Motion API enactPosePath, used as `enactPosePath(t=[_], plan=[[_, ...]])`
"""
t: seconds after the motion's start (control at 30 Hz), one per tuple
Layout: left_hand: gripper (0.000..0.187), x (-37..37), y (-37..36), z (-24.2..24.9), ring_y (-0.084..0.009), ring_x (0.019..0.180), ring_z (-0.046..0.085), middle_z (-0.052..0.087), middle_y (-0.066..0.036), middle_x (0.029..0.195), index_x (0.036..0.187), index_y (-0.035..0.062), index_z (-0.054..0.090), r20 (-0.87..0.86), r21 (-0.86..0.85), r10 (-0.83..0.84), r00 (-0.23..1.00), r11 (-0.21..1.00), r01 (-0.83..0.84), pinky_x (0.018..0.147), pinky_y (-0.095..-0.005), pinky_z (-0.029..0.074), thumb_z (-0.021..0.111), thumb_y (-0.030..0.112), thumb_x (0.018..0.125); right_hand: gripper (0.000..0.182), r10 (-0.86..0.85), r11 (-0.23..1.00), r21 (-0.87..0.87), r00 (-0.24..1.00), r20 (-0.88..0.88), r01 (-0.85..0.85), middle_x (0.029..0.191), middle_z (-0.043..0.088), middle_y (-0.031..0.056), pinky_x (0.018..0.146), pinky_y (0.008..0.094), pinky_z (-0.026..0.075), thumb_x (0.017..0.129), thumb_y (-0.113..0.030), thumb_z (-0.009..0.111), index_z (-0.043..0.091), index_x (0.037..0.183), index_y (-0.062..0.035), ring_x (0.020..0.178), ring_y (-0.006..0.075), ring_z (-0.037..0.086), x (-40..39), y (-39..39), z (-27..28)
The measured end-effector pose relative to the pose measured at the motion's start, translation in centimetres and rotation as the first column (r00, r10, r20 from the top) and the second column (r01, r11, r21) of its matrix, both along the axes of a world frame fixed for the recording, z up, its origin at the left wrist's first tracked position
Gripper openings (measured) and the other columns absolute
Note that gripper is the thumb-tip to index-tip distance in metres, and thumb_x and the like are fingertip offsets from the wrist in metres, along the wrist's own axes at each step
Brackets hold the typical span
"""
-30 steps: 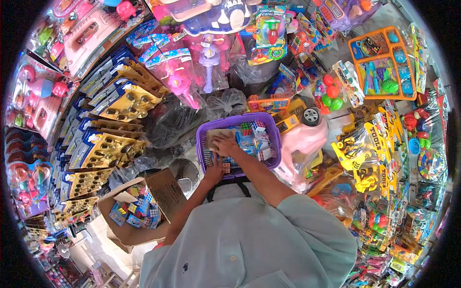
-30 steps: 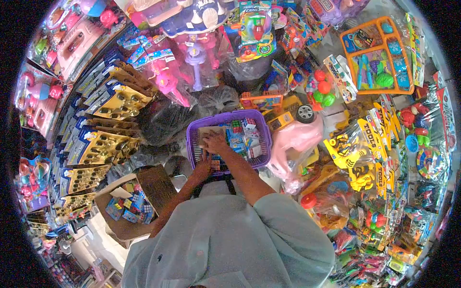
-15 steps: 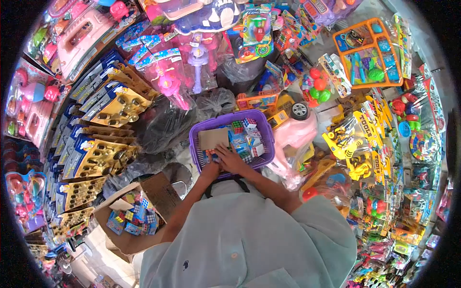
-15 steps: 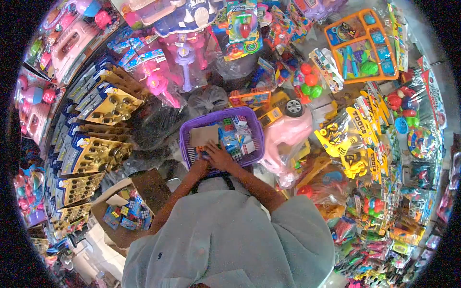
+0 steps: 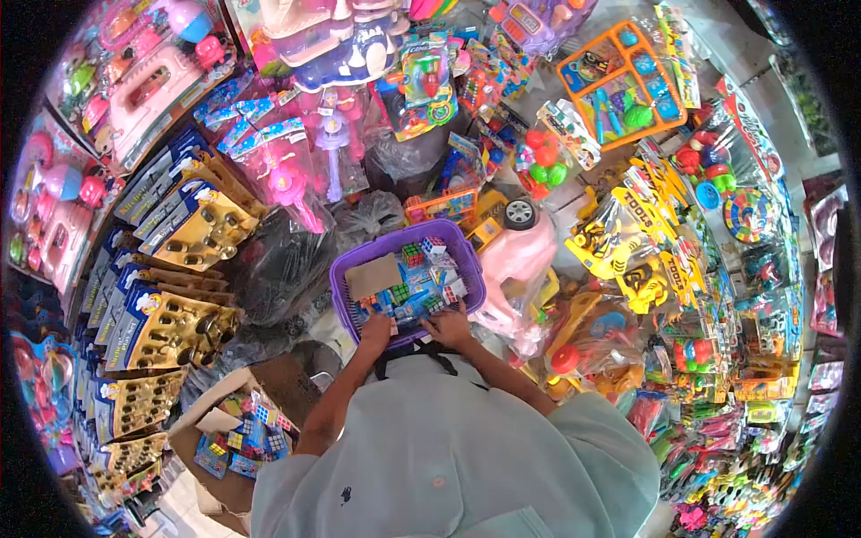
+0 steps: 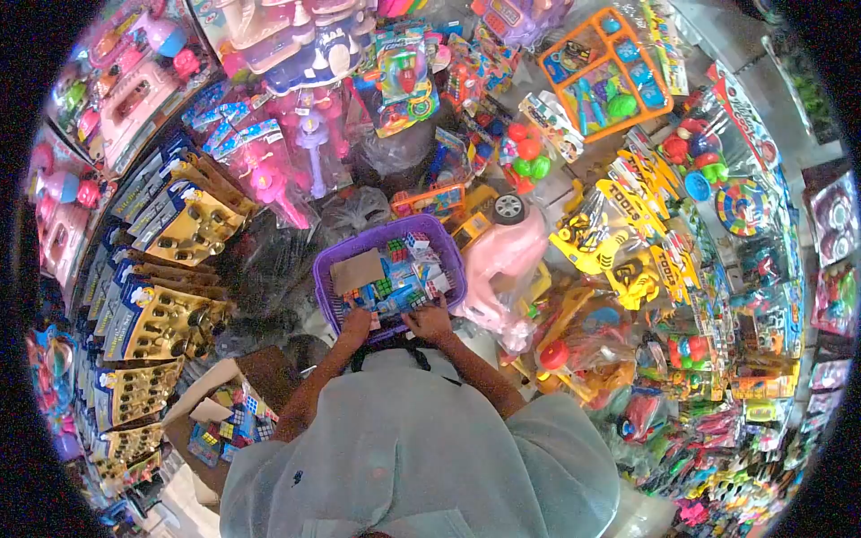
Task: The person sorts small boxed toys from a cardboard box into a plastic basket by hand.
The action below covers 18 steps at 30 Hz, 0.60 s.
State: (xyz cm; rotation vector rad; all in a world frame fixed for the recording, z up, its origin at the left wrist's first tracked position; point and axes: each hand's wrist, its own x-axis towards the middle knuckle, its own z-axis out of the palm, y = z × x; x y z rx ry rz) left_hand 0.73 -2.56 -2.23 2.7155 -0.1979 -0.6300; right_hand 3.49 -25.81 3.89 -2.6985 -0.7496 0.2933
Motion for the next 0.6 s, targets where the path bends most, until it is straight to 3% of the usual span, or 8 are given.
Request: enactPosePath(t=[0.1,0.17,0.3,0.33,0.4,0.43,0.57,0.6], plan=[[0.017,-0.3,0.1,-3.7,-0.0344,0.075,0.068,0.066,-0.019,0.084,0.084,-0.0015,0.069,0.21,0.028,0.119,0.97,0.991,-0.128,0.065,-0.0448,0.055,0.055,0.009,0.083,0.05,0.009,0.996,-0.091,0.998,-0.059,-0.014,0.086,0.069,0.0074,0.108,0.0642,0.011,0.095,-0.048,0.039,0.074,0.09,-0.0136,0.098,0.0239,0.063,0.1,0.0,0.3],[0.023,-0.1,0.6,-0.7,-0.0324,0.087,0.068,0.067,-0.021,0.1,0.087,0.0017,0.072,0.034,0.001,0.042,0.999,0.999,-0.042,0.078,-0.0425,0.056,0.052,0.013,0.09,0.05,-0.003,0.995,-0.101,0.999,-0.041,-0.002,0.088,0.069,0.0077,0.108,0.0665,0.008,0.095,-0.048,0.038,0.074,0.093,-0.0141,0.101,0.0237,0.062,-0.2,0.1,0.5],[0.021,-1.3,2.6,-2.2,-0.0369,0.092,0.066,0.066,-0.024,0.102,0.093,0.0014,0.072,0.152,-0.367,-0.204,0.967,0.897,0.246,0.089,-0.0458,0.052,0.053,0.01,0.089,0.045,-0.108,0.982,-0.151,0.994,0.026,0.111,0.112,0.064,0.0095,0.108,0.0689,0.004,0.095,-0.043,0.042,0.07,0.105,-0.0091,0.121,0.0275,0.05,-1.9,0.8,3.0],[0.021,-2.0,2.5,-0.9,-0.0392,0.099,0.063,0.061,-0.025,0.112,0.098,0.0019,0.07,0.233,-0.286,-0.216,0.948,0.917,0.279,0.096,-0.0471,0.046,0.053,0.008,0.088,0.045,-0.119,0.982,-0.144,0.992,0.032,0.123,0.112,0.064,0.0095,0.108,0.0689,0.004,0.095,-0.043,0.042,0.07,0.105,-0.0091,0.121,0.0275,0.05,-2.6,0.8,1.3],[0.025,-3.7,1.8,0.6,-0.0431,0.112,0.054,0.049,-0.023,0.132,0.108,0.0027,0.066,0.285,-0.309,-0.102,0.953,0.932,0.192,0.105,-0.0489,0.037,0.054,0.005,0.086,0.045,-0.316,0.946,0.033,0.896,0.312,0.322,0.133,0.052,0.0092,0.11,0.0655,0.007,0.095,-0.039,0.044,0.059,0.122,-0.0065,0.132,0.0291,0.038,-4.6,1.2,-0.8],[0.028,-4.6,1.4,0.8,-0.0448,0.119,0.049,0.042,-0.019,0.142,0.112,0.0029,0.064,0.255,-0.417,0.034,0.966,0.906,0.078,0.108,-0.0495,0.034,0.054,0.004,0.086,0.045,-0.335,0.94,0.043,0.889,0.312,0.339,0.133,0.052,0.0092,0.11,0.0655,0.007,0.095,-0.039,0.044,0.059,0.122,-0.0065,0.132,0.0291,0.038,-5.9,1.1,-1.0],[0.028,-11.0,-2.2,6.7,-0.0452,0.129,0.038,0.033,-0.017,0.148,0.117,0.0025,0.057,0.469,-0.453,0.012,0.883,0.862,0.229,0.109,-0.0492,0.031,0.053,0.007,0.089,0.052,-0.353,0.935,0.159,0.887,0.299,0.318,0.144,0.04,0.0106,0.113,0.053,0.022,0.094,-0.034,0.047,0.039,0.139,-0.0079,0.138,0.0294,0.031,-13.4,0.3,-0.3],[0.026,-12.8,-2.7,7.2,-0.0439,0.13,0.038,0.036,-0.017,0.146,0.115,0.0016,0.057,0.452,-0.481,0.059,0.89,0.857,0.187,0.109,-0.0485,0.032,0.054,0.008,0.09,0.052,-0.341,0.934,0.139,0.936,0.086,0.328,0.141,0.044,0.0126,0.109,0.0497,0.028,0.095,-0.035,0.047,0.041,0.138,-0.0063,0.134,0.0316,0.037,-15.8,-0.2,-1.6]])
